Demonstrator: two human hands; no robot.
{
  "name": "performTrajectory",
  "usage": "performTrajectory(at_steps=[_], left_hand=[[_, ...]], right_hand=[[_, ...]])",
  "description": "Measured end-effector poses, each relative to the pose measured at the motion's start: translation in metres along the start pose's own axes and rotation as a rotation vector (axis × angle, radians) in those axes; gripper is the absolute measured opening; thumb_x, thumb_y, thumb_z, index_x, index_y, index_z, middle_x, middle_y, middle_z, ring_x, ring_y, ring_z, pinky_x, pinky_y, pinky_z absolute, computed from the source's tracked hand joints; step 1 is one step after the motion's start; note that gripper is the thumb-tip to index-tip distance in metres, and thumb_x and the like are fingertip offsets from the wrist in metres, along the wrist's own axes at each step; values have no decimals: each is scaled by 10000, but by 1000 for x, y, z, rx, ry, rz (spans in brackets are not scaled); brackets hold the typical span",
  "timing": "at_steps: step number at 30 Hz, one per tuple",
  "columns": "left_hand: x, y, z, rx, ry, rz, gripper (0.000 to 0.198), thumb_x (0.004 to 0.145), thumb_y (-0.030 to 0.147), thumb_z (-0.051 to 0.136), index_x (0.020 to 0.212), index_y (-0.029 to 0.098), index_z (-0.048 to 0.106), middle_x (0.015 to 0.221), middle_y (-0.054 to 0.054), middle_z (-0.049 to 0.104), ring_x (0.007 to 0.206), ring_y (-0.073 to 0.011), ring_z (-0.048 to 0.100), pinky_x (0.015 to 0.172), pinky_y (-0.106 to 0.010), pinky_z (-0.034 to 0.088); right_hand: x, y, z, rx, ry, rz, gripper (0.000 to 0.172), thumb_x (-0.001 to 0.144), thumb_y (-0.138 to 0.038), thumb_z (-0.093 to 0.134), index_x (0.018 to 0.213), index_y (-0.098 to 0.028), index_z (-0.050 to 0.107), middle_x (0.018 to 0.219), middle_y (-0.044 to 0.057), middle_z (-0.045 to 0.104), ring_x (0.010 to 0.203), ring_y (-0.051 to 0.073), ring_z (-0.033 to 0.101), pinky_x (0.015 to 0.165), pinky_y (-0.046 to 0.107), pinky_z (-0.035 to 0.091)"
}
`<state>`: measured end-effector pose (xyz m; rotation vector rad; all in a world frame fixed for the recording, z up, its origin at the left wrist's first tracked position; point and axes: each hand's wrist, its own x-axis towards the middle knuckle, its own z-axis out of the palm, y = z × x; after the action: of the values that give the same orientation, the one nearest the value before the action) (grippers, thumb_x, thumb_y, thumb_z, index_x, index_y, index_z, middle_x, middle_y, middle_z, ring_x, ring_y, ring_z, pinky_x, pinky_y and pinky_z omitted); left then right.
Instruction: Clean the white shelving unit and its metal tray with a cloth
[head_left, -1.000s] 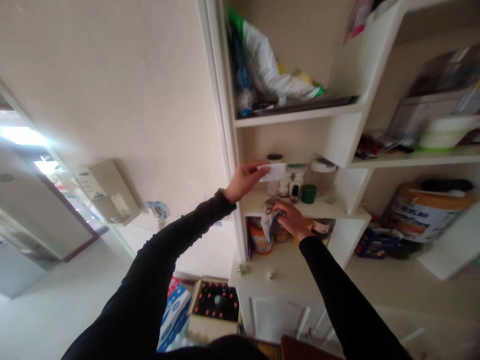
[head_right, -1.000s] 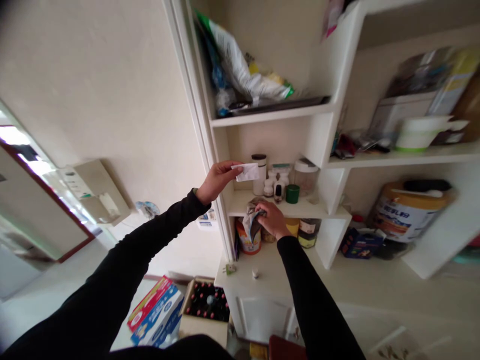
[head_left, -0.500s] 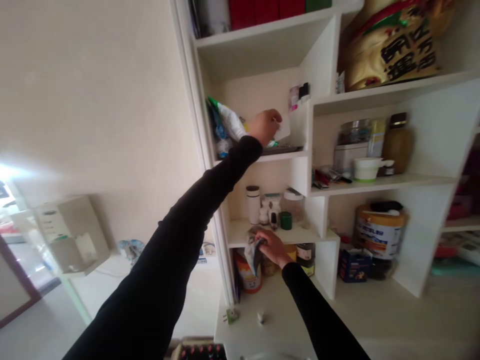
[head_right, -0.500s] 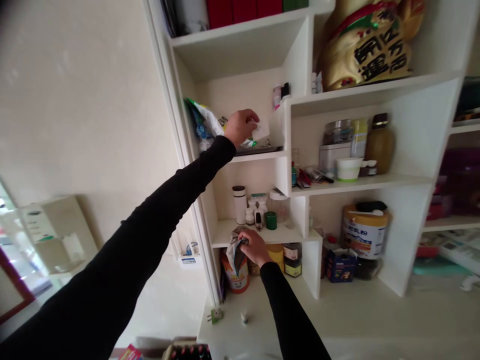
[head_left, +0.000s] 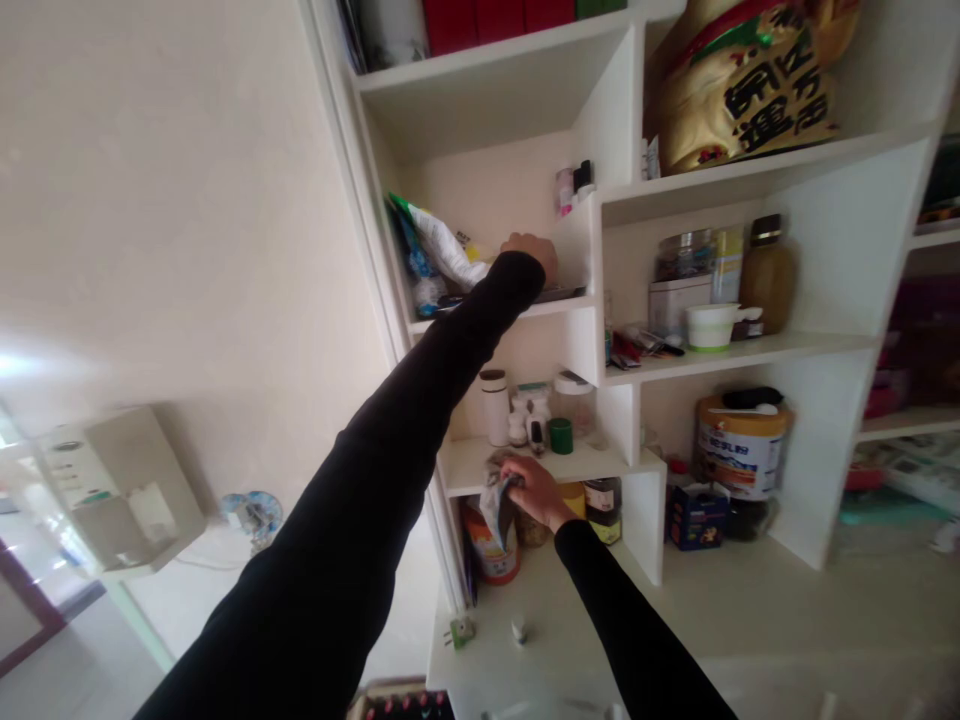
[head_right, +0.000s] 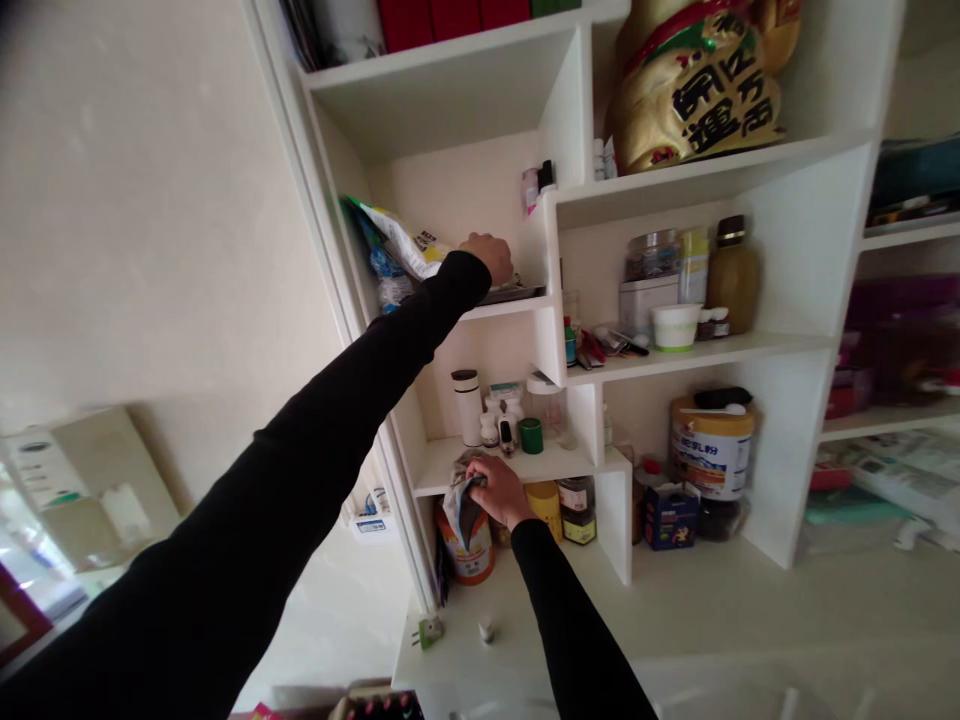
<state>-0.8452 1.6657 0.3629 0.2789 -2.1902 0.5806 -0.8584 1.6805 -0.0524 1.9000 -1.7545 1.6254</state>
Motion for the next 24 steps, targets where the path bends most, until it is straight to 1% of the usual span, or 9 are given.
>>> performTrajectory(at_steps=[3, 7, 10, 13, 16, 18, 20, 22, 24], left_hand=[[-7, 22, -15, 104, -50, -115, 199, 1022, 134, 765, 1193, 43, 810, 1401, -216, 753, 1482, -437, 645, 1260, -584, 538], [-37, 53, -45, 150, 71, 21, 367, 1140, 151, 477, 1309, 80, 795, 1456, -203, 728, 1523, -383, 645, 1257, -532, 548], [-97, 67, -63, 136, 234, 248, 756, 1086, 238, 78, 1277, 84, 794, 1341, -116, 721, 1502, -314, 676, 1145, -486, 527], [-196, 67, -60, -82, 128, 267, 777, 1126, 240, 46, 1338, 159, 789, 1246, -75, 762, 1359, -234, 763, 1148, -410, 561], [-316, 59, -21, -419, 26, 180, 530, 1164, 199, 283, 1299, 241, 794, 1167, -82, 804, 1247, -203, 793, 1131, -319, 600], [-394, 56, 23, -563, -65, 0, 455, 1131, 141, 346, 1146, 249, 788, 1045, -95, 802, 1082, -209, 804, 1031, -323, 647], [-462, 61, 70, -620, -257, -215, 423, 1115, 98, 383, 1110, 251, 778, 1105, -105, 818, 1097, -213, 791, 1042, -357, 655], [-515, 73, 114, -675, -449, -330, 409, 1101, 79, 429, 1206, 249, 787, 1206, -106, 827, 1199, -221, 776, 1119, -400, 643], [-550, 88, 151, -685, -649, -452, 363, 1083, 81, 534, 1329, 201, 772, 1344, -136, 805, 1217, -234, 784, 1129, -413, 648]], right_hand=[[0, -8, -3, -24, 4, 4, 218, 685, -118, 665, 827, -272, 725, 1006, 34, 804, 1026, 280, 704, 986, 411, 532], [-2, -18, -10, -68, -24, 47, 187, 684, -140, 677, 817, -265, 724, 980, 44, 796, 997, 278, 698, 971, 405, 533], [-3, -15, -14, -45, -64, 94, 192, 719, -178, 686, 877, -268, 748, 1033, 46, 803, 1057, 285, 691, 1017, 411, 526], [-3, -5, -14, -99, -76, 58, 204, 728, -189, 697, 908, -265, 754, 1023, 42, 805, 1033, 284, 688, 983, 398, 531], [-3, 2, -14, -150, -74, 53, 170, 765, -195, 721, 926, -243, 752, 1036, 67, 803, 1053, 295, 687, 1000, 407, 527], [-3, 3, -16, -155, -89, 58, 164, 794, -192, 719, 951, -220, 755, 1068, 72, 799, 1088, 283, 682, 1043, 413, 516], [-4, 3, -19, -161, -100, 44, 171, 815, -182, 698, 973, -191, 762, 1083, 69, 790, 1095, 246, 678, 1066, 401, 502], [-5, 1, -23, -168, -99, 35, 177, 823, -183, 687, 982, -179, 766, 1100, 70, 788, 1101, 231, 675, 1083, 408, 500], [-7, -1, -26, -169, -98, 53, 166, 811, -192, 695, 965, -207, 757, 1120, 70, 791, 1117, 254, 678, 1105, 450, 512]])
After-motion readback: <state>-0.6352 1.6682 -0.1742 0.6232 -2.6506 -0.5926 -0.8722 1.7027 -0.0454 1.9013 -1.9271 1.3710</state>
